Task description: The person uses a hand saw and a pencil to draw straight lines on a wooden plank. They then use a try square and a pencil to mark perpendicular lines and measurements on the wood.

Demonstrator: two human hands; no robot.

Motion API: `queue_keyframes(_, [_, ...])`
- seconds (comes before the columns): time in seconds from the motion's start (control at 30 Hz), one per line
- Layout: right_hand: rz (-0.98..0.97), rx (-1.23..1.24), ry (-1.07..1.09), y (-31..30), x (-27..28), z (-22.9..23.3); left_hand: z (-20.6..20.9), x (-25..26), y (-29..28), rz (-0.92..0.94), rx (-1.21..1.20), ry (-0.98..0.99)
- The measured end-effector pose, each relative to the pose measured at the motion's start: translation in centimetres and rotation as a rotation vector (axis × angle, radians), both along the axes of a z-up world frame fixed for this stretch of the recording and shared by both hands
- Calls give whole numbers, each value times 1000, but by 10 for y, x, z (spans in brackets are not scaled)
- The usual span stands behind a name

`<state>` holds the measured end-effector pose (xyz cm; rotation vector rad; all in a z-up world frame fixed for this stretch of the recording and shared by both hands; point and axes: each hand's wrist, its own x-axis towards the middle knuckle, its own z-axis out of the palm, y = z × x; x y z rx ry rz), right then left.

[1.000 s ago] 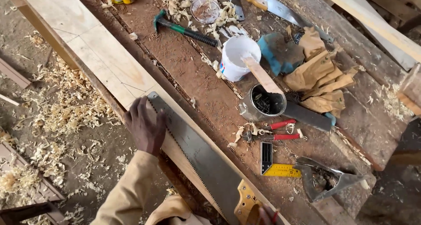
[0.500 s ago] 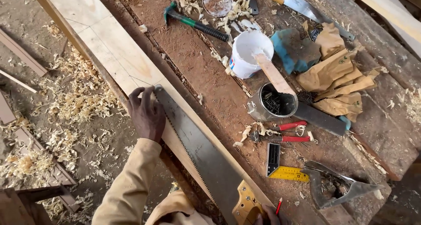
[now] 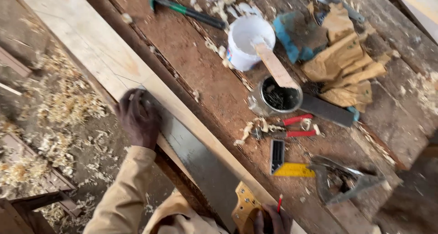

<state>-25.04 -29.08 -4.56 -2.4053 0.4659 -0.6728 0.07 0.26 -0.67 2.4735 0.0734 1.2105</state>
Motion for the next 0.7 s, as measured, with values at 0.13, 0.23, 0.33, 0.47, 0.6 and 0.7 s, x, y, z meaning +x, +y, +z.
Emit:
queue_keyframes(0.13, [-16, 29, -31, 8, 3, 17, 14, -10, -5, 4, -54, 181])
queue_keyframes(0.23, [-13, 47, -120, 12, 7, 24, 16, -6, -5, -50, -34, 98])
queue_keyframes(0.33, [-12, 92, 46, 14, 4, 33, 12, -5, -3, -41, 1, 41])
queue_keyframes(0.47, [29, 53, 43, 16, 6, 41, 9, -5, -1, -34, 27, 59])
queue_keyframes(0.6, [87, 46, 17, 15, 3, 37, 16, -8, -4, -77, -14, 122])
queue_keyframes(0.7, [12, 83, -30, 25, 10, 46, 14, -6, -4, -84, 3, 54])
